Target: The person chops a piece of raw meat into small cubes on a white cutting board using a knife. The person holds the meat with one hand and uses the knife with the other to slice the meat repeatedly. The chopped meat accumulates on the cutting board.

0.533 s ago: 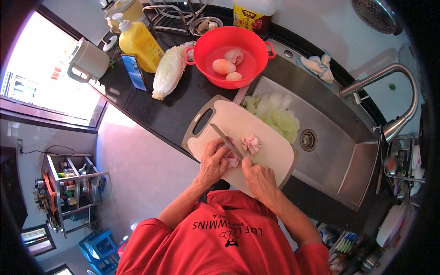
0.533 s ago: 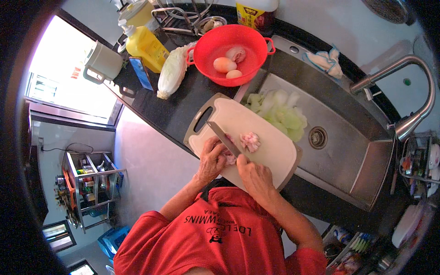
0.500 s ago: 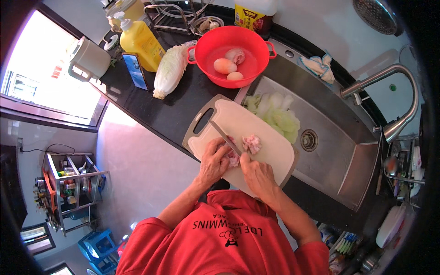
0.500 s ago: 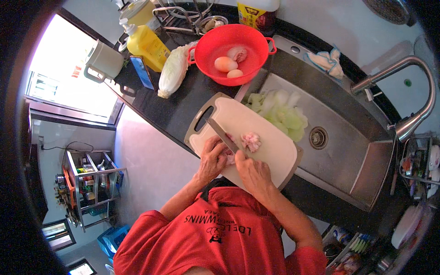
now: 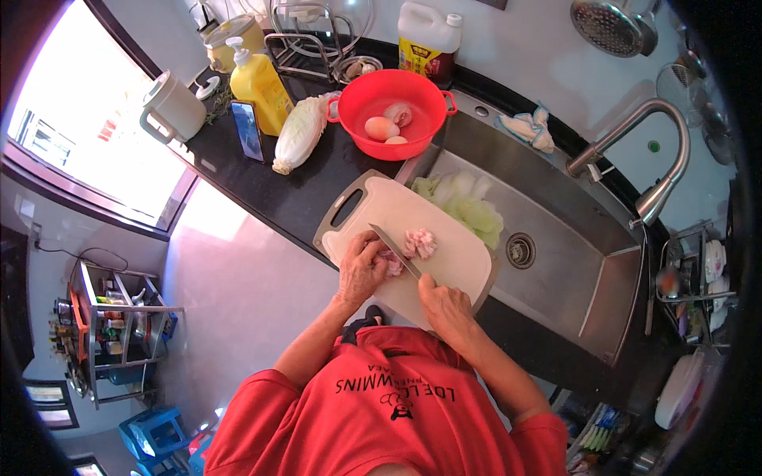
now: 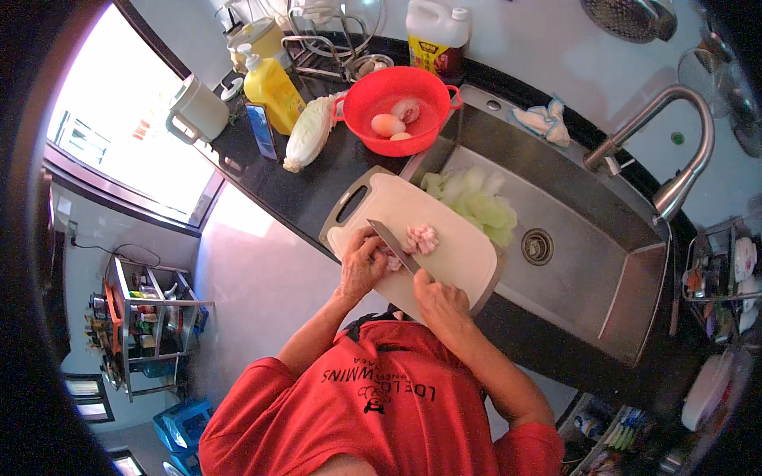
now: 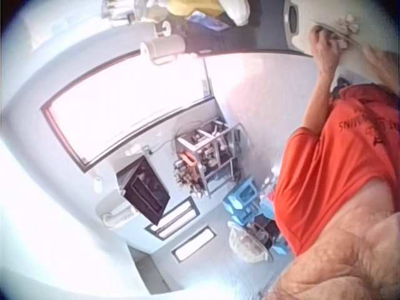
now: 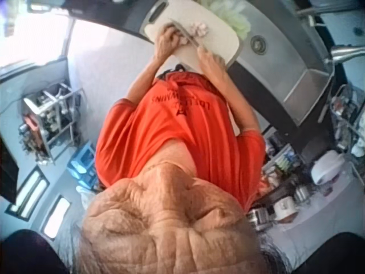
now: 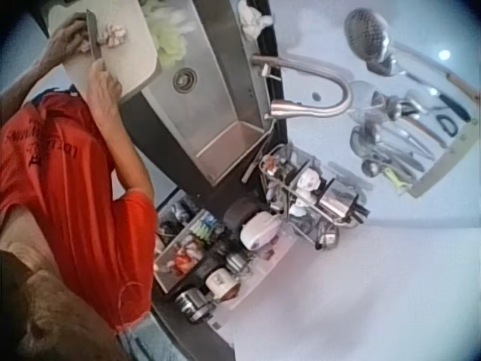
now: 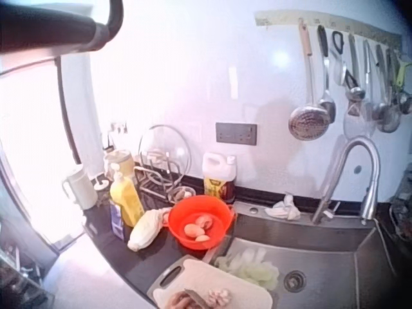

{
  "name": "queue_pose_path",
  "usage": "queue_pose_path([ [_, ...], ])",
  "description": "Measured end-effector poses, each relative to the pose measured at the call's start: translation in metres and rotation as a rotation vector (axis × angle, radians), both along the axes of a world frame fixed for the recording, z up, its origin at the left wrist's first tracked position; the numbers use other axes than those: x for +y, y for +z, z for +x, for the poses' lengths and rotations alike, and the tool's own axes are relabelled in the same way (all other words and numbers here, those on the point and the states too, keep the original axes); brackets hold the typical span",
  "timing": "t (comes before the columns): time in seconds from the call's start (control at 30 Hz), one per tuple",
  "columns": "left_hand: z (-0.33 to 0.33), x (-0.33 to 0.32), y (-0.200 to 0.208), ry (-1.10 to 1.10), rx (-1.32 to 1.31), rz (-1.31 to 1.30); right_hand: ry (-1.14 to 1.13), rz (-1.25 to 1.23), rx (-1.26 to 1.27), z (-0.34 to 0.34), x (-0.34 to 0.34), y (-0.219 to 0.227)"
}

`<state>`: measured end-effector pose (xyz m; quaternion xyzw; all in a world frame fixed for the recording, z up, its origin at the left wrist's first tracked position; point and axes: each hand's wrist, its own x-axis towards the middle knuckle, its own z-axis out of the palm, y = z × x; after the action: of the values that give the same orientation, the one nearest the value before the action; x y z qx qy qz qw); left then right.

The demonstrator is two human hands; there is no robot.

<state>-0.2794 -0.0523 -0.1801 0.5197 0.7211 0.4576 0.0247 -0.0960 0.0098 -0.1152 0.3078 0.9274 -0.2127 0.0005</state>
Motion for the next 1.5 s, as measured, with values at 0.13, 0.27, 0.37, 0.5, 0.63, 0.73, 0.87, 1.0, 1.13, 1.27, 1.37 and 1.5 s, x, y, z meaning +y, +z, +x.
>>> queue_pose_path([
  [0.13, 0.0, -0.003, -0.005, -0.009, -0.065, 0.034, -0.035, -0.027, -0.059, 0.027, -0.008, 0.008],
  [0.27, -0.001, -0.004, -0.004, 0.005, -0.071, 0.09, -0.115, -0.098, -0.018, 0.037, -0.003, 0.007],
  [0.37, 0.001, -0.004, 0.0, -0.044, 0.083, 0.17, -0.186, -0.124, 0.088, 0.035, -0.004, 0.008],
  [0.5, -0.002, -0.005, -0.004, -0.126, 0.053, 0.151, -0.101, -0.012, 0.123, 0.024, -0.011, 0.015],
  [0.63, 0.0, -0.005, -0.004, -0.113, 0.035, 0.115, -0.048, 0.098, 0.022, 0.023, -0.023, 0.024],
  [0.73, 0.0, -0.005, 0.003, -0.127, 0.049, 0.076, -0.058, 0.1, 0.003, 0.024, -0.026, 0.017],
  [0.87, -0.004, -0.004, 0.003, -0.159, 0.065, 0.048, -0.089, 0.055, -0.023, 0.02, -0.025, 0.016],
  [1.0, -0.008, -0.004, 0.004, -0.159, 0.059, 0.016, -0.103, -0.017, -0.048, 0.016, -0.016, 0.019],
  [1.13, -0.009, -0.004, 0.001, -0.166, 0.04, 0.032, -0.089, -0.073, -0.064, 0.006, -0.012, 0.023],
  [1.27, -0.006, -0.005, -0.002, -0.142, 0.055, 0.066, -0.088, -0.134, 0.008, -0.02, -0.001, 0.008],
  [1.37, -0.005, -0.005, -0.002, -0.139, 0.08, 0.05, -0.064, -0.081, 0.075, -0.058, 0.011, -0.001],
  [1.5, 0.004, 0.003, 0.011, -0.041, 0.088, 0.067, -0.09, -0.021, 0.194, -0.073, 0.016, -0.013],
])
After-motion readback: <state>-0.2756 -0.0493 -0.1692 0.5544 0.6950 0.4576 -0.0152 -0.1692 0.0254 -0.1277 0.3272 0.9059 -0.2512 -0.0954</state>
